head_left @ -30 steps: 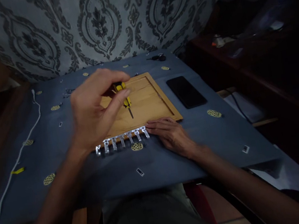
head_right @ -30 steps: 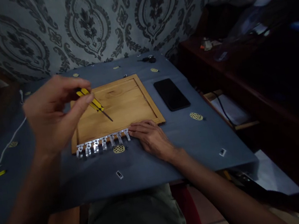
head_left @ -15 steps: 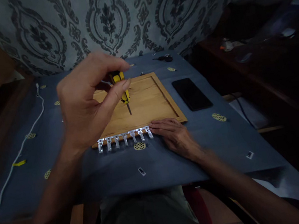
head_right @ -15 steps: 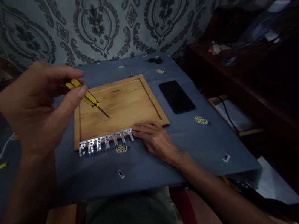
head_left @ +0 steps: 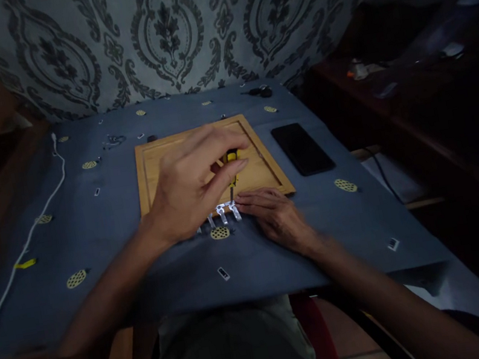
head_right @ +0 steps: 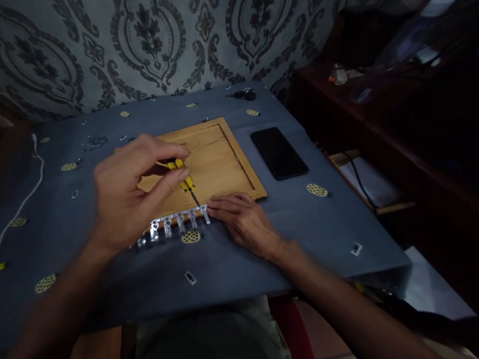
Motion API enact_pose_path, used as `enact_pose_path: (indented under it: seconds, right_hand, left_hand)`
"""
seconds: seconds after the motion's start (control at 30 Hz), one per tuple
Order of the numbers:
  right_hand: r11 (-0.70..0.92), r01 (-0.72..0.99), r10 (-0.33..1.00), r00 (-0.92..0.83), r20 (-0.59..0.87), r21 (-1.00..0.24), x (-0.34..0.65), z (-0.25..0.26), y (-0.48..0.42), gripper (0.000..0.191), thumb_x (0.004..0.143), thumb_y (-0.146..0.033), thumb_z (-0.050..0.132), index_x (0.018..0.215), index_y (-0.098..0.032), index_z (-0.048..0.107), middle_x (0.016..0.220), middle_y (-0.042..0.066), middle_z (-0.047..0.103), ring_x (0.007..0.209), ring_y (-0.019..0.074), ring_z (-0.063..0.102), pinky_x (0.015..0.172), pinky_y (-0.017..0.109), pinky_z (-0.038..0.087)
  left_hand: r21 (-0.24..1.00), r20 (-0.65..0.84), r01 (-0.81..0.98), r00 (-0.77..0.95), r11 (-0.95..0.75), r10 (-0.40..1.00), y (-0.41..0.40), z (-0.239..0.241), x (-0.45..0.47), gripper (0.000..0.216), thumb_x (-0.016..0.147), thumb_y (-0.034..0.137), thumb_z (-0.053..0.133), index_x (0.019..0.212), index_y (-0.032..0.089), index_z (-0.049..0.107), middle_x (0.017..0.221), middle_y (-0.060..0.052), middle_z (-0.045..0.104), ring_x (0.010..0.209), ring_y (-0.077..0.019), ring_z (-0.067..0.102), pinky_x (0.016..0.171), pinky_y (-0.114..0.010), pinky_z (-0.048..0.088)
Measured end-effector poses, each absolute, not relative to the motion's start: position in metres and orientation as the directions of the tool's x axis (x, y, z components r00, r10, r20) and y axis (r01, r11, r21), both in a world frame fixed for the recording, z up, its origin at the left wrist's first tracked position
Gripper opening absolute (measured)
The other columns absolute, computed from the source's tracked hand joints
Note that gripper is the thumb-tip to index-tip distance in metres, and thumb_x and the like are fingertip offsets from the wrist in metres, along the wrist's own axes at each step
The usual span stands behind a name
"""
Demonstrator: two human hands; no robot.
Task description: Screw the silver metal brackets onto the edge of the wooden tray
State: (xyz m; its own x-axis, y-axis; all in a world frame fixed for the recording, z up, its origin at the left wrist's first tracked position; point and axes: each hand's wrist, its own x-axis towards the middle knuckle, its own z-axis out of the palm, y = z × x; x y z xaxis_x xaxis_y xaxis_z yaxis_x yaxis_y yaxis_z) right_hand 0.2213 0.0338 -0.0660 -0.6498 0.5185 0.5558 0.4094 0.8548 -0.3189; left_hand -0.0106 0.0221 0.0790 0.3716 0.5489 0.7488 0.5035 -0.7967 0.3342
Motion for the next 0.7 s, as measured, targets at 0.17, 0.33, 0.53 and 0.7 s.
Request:
enact_pose_path:
  seconds: [0.17,0.33,0.53,0.7]
  right_hand:
    - [0.843,0.425,0.537,-0.650,0.537,-0.328,0.220,-0.065,0.033,0.049,0.093,-0.002,0.047,0.128,-0.027,0.072,0.129,0.007,0.077,0.124,0.0244,0.070,0.099,0.048,0.058]
    - [0.853,0.416,0.520,-0.649,0.555,-0.314,0.220,-0.064,0.033,0.045,0.095,-0.003,0.048,0.127,-0.024,0.072,0.128,0.009,0.077,0.124,0.0246,0.070,0.100,0.048,0.057]
    - [0.848,0.410,0.529,-0.646,0.550,-0.335,0.220,-0.063,0.033,0.047,0.096,-0.004,0.049,0.130,-0.026,0.071,0.129,0.007,0.077,0.124,0.0242,0.070,0.100,0.047,0.056]
    - [0.829,0.434,0.559,-0.654,0.509,-0.354,0.220,-0.063,0.033,0.050,0.094,-0.003,0.050,0.131,-0.029,0.072,0.130,0.007,0.076,0.124,0.0255,0.070,0.101,0.050,0.056]
  left_hand:
    - [0.323,0.745,0.460,0.416,-0.827,0.522,0.027,0.062,-0.003,0.015,0.099,0.012,0.062,0.109,0.018,0.071,0.102,-0.005,0.077,0.097,-0.0166,0.074,0.087,-0.031,0.062]
    - [0.323,0.731,0.463,0.431,-0.825,0.529,0.031,0.055,-0.001,0.015,0.099,0.012,0.062,0.111,0.016,0.071,0.104,-0.005,0.076,0.098,-0.0149,0.073,0.085,-0.026,0.061]
    - [0.303,0.723,0.494,0.438,-0.815,0.534,0.034,0.051,-0.001,0.015,0.099,0.012,0.062,0.111,0.015,0.071,0.103,-0.005,0.077,0.099,-0.0151,0.073,0.087,-0.028,0.061]
    - [0.301,0.719,0.501,0.439,-0.811,0.538,0.034,0.051,-0.001,0.014,0.098,0.011,0.063,0.110,0.014,0.070,0.103,-0.005,0.077,0.098,-0.0149,0.074,0.087,-0.027,0.061]
